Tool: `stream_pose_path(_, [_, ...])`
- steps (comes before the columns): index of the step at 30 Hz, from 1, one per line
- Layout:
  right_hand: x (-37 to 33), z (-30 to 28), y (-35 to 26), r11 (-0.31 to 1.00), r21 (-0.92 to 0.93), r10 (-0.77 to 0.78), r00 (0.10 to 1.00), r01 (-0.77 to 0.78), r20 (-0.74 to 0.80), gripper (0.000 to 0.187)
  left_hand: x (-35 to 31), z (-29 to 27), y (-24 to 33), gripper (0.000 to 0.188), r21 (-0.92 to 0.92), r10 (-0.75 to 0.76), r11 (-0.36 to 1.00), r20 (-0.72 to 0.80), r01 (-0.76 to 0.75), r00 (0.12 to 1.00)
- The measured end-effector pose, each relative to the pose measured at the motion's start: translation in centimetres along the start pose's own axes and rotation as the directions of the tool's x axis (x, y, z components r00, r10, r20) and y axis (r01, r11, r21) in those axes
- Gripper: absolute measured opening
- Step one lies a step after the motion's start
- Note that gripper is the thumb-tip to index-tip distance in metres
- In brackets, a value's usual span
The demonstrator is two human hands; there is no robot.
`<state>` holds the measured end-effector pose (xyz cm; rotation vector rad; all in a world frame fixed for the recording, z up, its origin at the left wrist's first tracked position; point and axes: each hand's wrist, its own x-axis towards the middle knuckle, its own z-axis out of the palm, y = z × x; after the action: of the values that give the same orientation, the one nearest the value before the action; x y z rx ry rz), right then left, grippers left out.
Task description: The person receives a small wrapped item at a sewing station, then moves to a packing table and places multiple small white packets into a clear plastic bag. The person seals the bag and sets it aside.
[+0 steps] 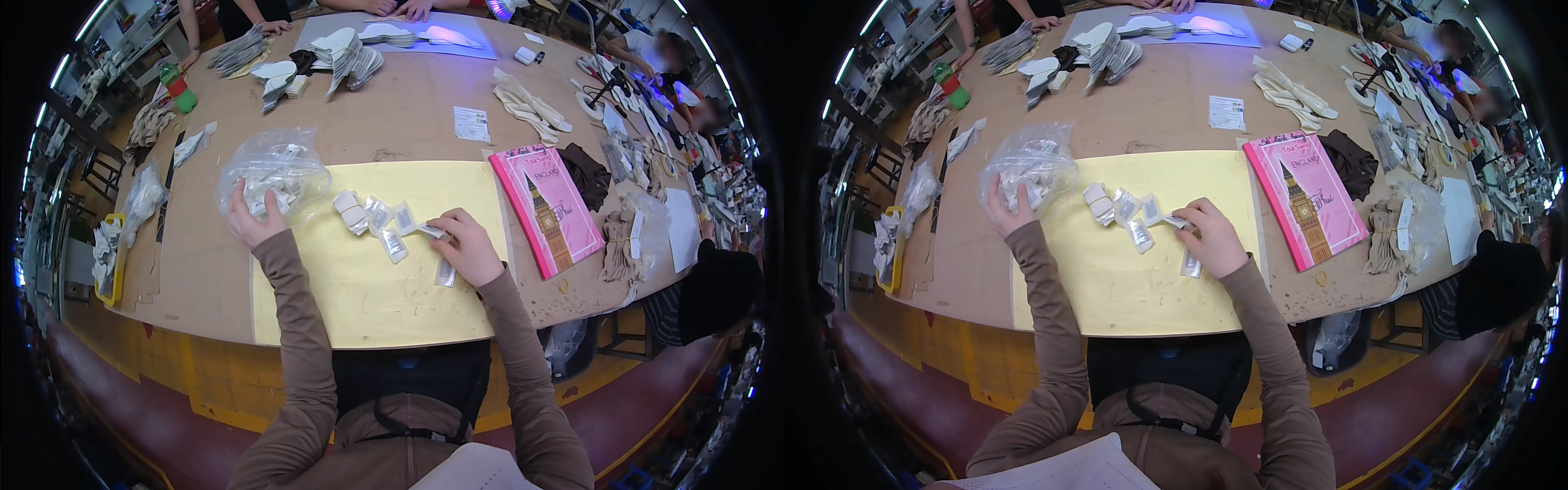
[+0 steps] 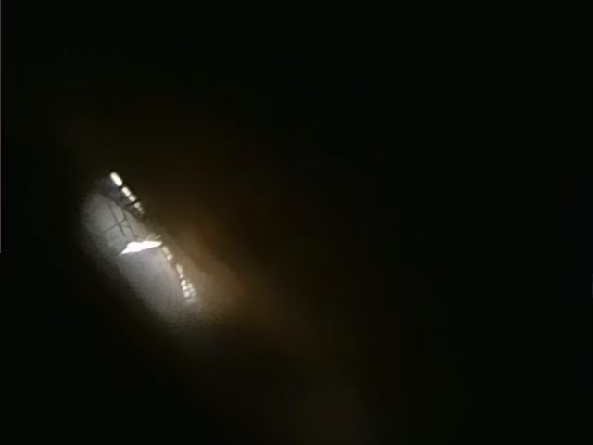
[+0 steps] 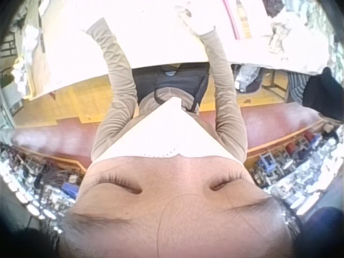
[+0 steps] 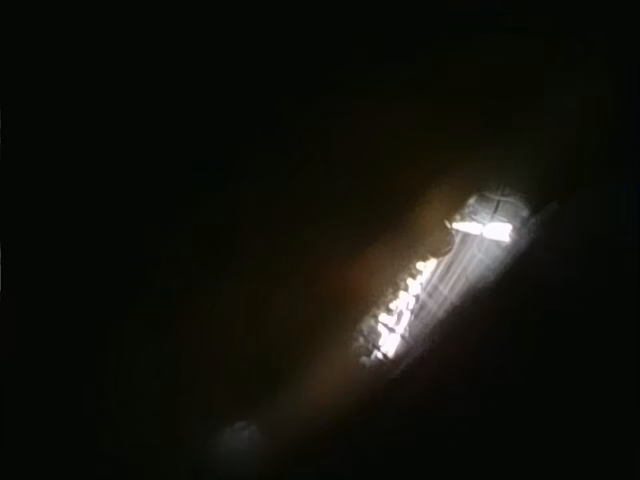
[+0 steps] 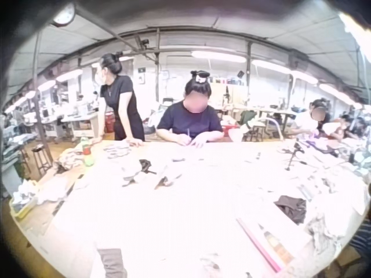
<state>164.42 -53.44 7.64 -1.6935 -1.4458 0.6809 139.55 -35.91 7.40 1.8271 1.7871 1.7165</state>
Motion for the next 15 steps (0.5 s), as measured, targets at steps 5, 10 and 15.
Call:
stream_pose_path(5, [0.3, -0.1, 0.9, 0.967, 0.255, 0.067, 0.98, -0.017, -0.189, 0.019, -3.7, 0.5, 4.7, 0.035, -0.404, 0.217, 0.912, 0.321, -0.074, 0.922])
stream_pose_path(10, [0.1, 0.0, -0.4, 0.862, 0.507, 0.068, 0.993, -0.011, -0.095, 0.025, -8.3, 0.9, 8.3, 0.036, -0.554, 0.285, 0.597, 0.823, 0.581, 0.492])
stream_pose_path(15, [0.1, 1.1, -1.2, 0.869, 0.482, -0.087, 0.993, 0.114, -0.077, 0.039, -8.2, 1.2, 7.2, 0.029, -0.34, 0.196, 0.614, 0.94, 0.712, 0.279])
